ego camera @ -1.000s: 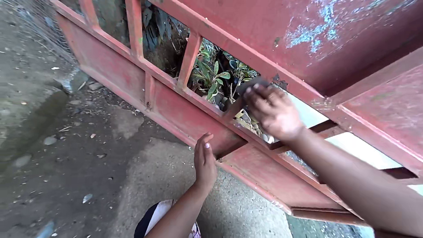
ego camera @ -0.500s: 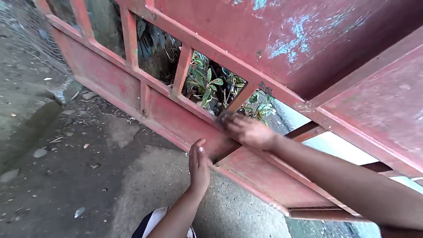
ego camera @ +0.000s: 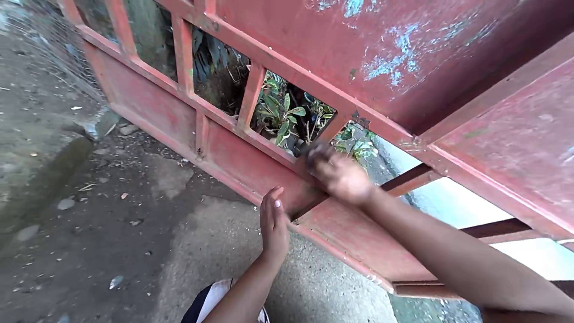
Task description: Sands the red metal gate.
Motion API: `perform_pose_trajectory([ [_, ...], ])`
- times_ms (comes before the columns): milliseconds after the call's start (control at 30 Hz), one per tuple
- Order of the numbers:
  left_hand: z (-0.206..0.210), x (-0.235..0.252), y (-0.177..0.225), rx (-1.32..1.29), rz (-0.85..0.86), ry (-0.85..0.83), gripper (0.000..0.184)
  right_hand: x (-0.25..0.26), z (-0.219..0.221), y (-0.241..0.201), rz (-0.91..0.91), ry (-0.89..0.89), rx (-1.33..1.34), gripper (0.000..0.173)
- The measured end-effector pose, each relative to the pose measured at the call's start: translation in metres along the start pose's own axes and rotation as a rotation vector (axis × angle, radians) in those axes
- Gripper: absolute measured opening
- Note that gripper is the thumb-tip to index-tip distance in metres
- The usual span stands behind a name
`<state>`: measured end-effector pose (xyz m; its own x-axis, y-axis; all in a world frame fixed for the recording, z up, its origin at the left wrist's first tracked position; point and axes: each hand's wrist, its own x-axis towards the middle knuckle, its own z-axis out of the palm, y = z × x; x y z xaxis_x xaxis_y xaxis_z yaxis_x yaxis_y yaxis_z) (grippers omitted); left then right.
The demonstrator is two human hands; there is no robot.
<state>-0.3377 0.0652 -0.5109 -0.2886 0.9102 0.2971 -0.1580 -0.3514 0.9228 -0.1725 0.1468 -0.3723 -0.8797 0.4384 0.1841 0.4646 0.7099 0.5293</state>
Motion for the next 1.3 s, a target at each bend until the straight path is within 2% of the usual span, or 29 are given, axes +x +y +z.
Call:
perform_pose_trajectory([
  [67,0.0,-0.001,-0.001,0.02,-0.044,-0.017,0.059,-0.007,0.021,-0.007,-0.141,-0.083,0.062,0.023],
  [100,-0.001,-0.001,0.002,0.022,-0.066,-0.024,0.059,-0.005,0.013,0.001,-0.152,-0.092,0.078,0.024],
  [200,-0.002,0.0,0.005,0.031,-0.049,-0.009,0.061,0.007,-0.025,0.029,-0.033,0.1,-0.084,0.028],
  [267,0.001,0.0,0.001,0.035,-0.046,0.0,0.061,0.008,-0.016,0.017,0.036,0.168,-0.108,0.028],
  [333,0.003,0.001,-0.005,0.053,-0.054,-0.005,0.06,-0.001,0.016,-0.003,-0.034,0.075,-0.016,0.025],
  [400,0.003,0.0,-0.007,0.055,-0.101,-0.03,0.059,-0.004,0.021,0.0,-0.161,0.02,-0.005,0.024],
  [433,0.002,0.001,-0.006,0.044,-0.114,-0.037,0.059,-0.002,0.009,0.009,-0.147,0.018,0.0,0.026],
  [500,0.002,0.002,-0.005,0.046,-0.08,-0.027,0.061,0.002,-0.015,0.025,-0.056,0.123,-0.1,0.028],
  [567,0.003,0.0,-0.007,0.053,-0.066,-0.019,0.06,0.001,-0.01,0.015,0.039,0.19,-0.133,0.03],
  [600,0.004,0.001,-0.009,0.058,-0.075,-0.02,0.059,-0.002,0.003,0.004,0.048,0.165,-0.077,0.028],
  [667,0.004,0.003,-0.01,0.069,-0.123,-0.04,0.058,-0.005,0.024,-0.006,-0.068,0.065,0.016,0.023],
  [733,0.002,0.002,-0.005,0.039,-0.176,-0.056,0.058,-0.003,0.011,0.007,-0.097,0.022,0.046,0.027],
  [833,0.001,0.002,0.003,-0.048,-0.186,-0.028,0.059,0.009,-0.02,0.023,0.026,0.172,-0.122,0.029],
  [900,0.002,0.002,0.002,-0.073,-0.19,-0.021,0.058,0.005,0.001,0.003,0.058,0.134,-0.032,0.026],
  [967,0.001,0.003,0.002,-0.071,-0.244,-0.027,0.057,-0.004,0.032,-0.012,-0.07,0.017,0.067,0.022],
  [1000,0.0,0.003,0.003,-0.083,-0.283,-0.036,0.057,-0.005,0.033,-0.01,-0.124,-0.003,0.088,0.022],
  [1067,-0.003,0.003,0.009,-0.12,-0.306,-0.045,0.056,0.001,0.009,0.01,-0.092,0.018,0.07,0.025],
  [1133,-0.004,0.002,0.011,-0.093,-0.263,-0.056,0.056,0.011,-0.017,0.021,0.034,0.142,-0.052,0.028],
  [1167,-0.004,0.002,0.01,-0.041,-0.238,-0.078,0.053,0.012,-0.016,0.014,0.102,0.145,-0.044,0.029],
  [1233,-0.006,0.006,0.008,0.199,-0.218,-0.226,0.044,0.006,0.011,-0.012,0.108,-0.041,0.112,0.027],
  [1300,-0.01,0.009,0.018,0.527,-0.319,-0.613,0.041,0.0,0.039,-0.021,-0.104,-0.131,0.116,0.019],
])
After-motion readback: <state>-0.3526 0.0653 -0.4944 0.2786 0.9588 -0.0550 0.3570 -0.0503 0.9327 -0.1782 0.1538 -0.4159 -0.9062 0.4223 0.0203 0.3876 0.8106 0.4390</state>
